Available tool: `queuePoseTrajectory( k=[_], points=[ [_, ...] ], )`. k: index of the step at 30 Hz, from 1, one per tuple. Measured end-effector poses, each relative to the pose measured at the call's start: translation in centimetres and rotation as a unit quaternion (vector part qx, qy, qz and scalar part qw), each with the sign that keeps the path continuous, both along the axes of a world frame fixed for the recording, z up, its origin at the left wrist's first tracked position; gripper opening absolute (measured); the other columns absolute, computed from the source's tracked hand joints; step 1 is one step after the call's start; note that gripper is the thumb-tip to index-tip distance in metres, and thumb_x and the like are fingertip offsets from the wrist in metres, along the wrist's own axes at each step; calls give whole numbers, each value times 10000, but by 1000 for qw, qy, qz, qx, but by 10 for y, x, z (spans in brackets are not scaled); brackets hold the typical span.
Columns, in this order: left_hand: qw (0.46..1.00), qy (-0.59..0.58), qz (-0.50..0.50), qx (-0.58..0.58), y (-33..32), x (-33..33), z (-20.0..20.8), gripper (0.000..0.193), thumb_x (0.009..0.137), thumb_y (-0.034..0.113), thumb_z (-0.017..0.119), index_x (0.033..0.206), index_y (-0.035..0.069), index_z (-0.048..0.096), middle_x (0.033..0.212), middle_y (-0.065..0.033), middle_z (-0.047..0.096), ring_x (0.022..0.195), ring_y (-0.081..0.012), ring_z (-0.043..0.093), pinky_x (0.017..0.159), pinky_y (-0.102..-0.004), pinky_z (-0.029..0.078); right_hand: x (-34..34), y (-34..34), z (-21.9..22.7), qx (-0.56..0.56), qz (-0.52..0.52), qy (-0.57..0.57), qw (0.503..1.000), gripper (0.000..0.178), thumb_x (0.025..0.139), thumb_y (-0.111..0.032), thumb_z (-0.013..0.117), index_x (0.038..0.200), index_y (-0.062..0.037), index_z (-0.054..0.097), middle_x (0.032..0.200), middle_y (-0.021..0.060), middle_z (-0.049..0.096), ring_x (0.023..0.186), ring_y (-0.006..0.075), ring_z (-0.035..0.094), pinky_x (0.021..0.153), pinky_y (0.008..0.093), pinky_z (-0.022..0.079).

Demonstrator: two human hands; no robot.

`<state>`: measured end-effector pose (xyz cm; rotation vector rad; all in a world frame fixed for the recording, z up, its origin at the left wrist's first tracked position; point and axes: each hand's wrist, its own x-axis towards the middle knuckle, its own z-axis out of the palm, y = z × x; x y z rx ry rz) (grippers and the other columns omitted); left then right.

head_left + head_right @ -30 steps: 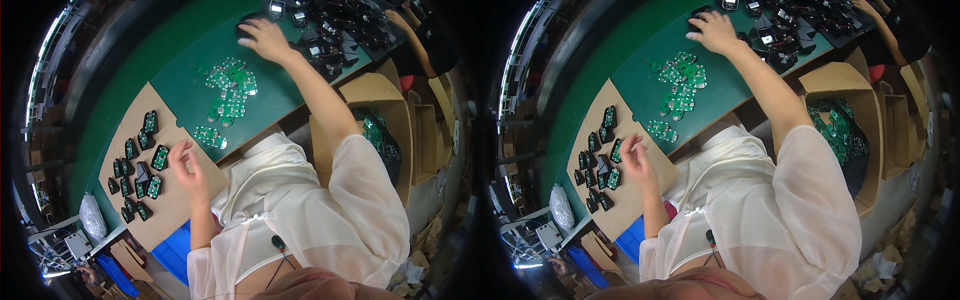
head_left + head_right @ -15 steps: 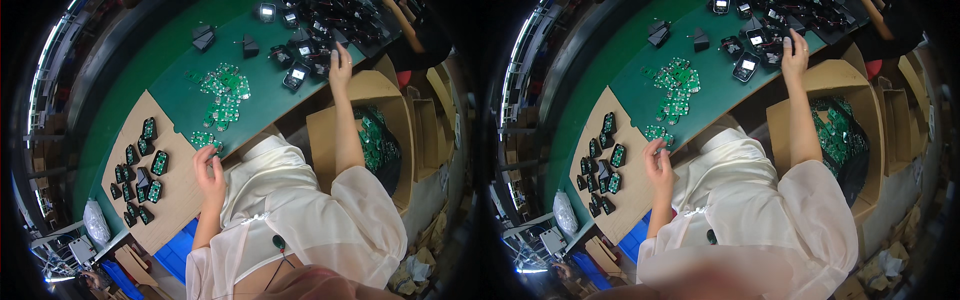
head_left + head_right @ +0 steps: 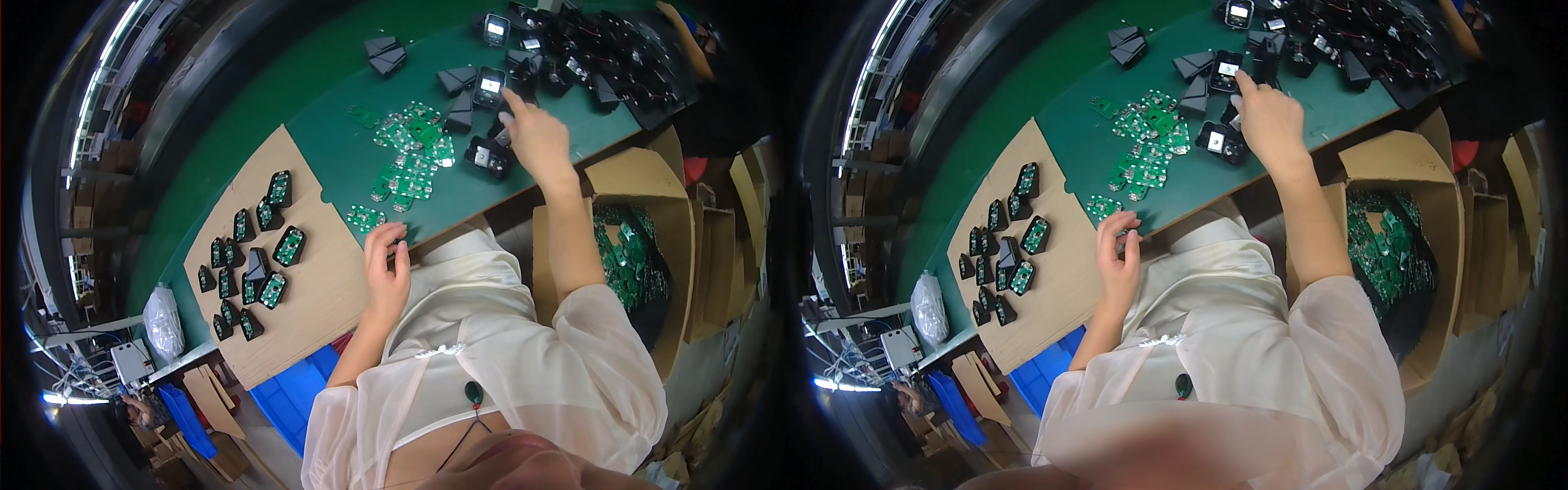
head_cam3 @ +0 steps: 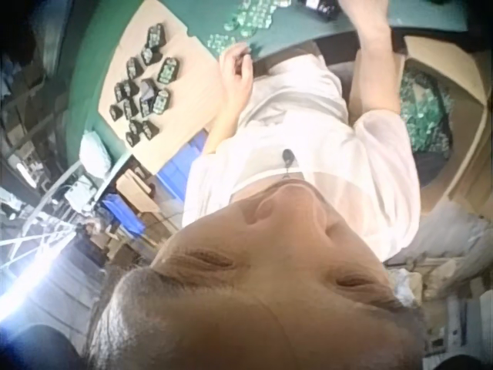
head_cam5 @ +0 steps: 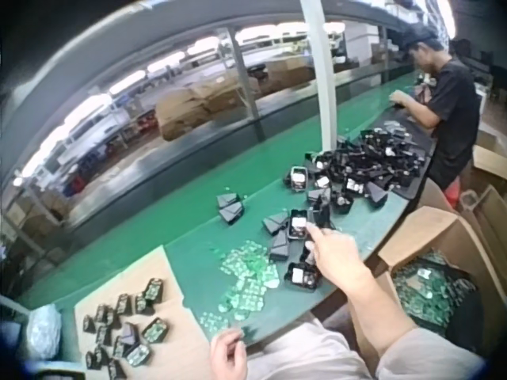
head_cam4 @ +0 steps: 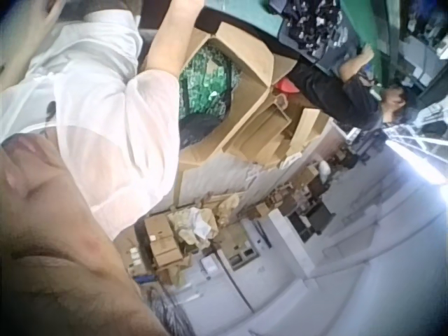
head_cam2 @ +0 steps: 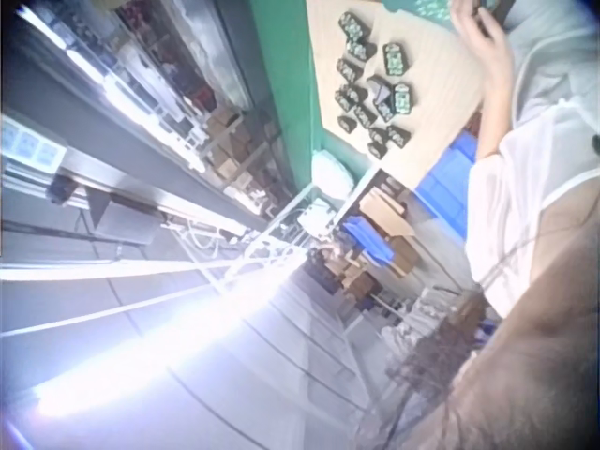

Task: Assembling PCB components into black plastic cases at a factory workbench.

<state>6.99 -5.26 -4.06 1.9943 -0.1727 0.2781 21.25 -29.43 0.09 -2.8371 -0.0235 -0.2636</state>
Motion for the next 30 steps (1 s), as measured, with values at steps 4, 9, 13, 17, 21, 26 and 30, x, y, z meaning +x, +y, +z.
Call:
queuePoseTrajectory(
  k=[4,9,13,17,21,26,30],
  points=[
    [999,13,47,-6,14,-10,-3,201,837,-48,472,1028,-7,522,1097,-133,478,919,-181,550,684,-263,503,50,28,35,-31,34,-219,975,221,840,-284,538,996,-134,583,719,73,626,671,271,614,533,377,478],
    [996,14,81,-24,23,-20,-2,194,842,-50,466,1024,-14,524,1086,-137,481,898,-180,562,682,-263,505,178,87,7,119,224,-125,959,494,824,-451,523,1238,-190,453,1221,88,484,1104,261,486,877,388,425],
    [994,22,104,-40,25,-30,-5,187,844,-53,460,1014,-17,528,1075,-135,486,888,-179,565,687,-261,503,229,123,-20,45,133,-38,989,522,807,-453,547,1250,-196,450,1237,110,471,1097,282,494,884,383,427],
    [993,23,101,-58,28,-37,-9,189,851,-55,448,1018,-13,527,1075,-130,484,875,-173,565,685,-242,484,253,121,-37,41,244,56,967,421,759,-317,632,1147,-176,548,1081,78,586,1034,257,547,865,377,445],
    [989,35,105,-96,32,-39,-10,189,862,-45,445,1032,-12,519,1076,-126,481,856,-163,569,658,-230,473,229,116,-24,27,353,43,934,275,765,-227,623,1015,-118,584,944,86,612,916,261,576,765,378,460],
    [988,56,75,-123,34,-24,-9,189,868,-41,444,1038,-7,520,1086,-124,476,830,-152,573,638,-225,468,167,103,-16,35,429,-33,902,196,782,-237,595,920,-98,591,885,75,622,861,276,579,734,388,454],
    [978,71,69,-183,35,-11,-5,184,899,40,445,1065,-16,502,1084,-144,503,836,-158,579,634,-234,476,142,107,0,28,443,-171,880,150,790,-205,572,894,-114,628,839,66,631,812,265,594,682,370,475]
  ],
)
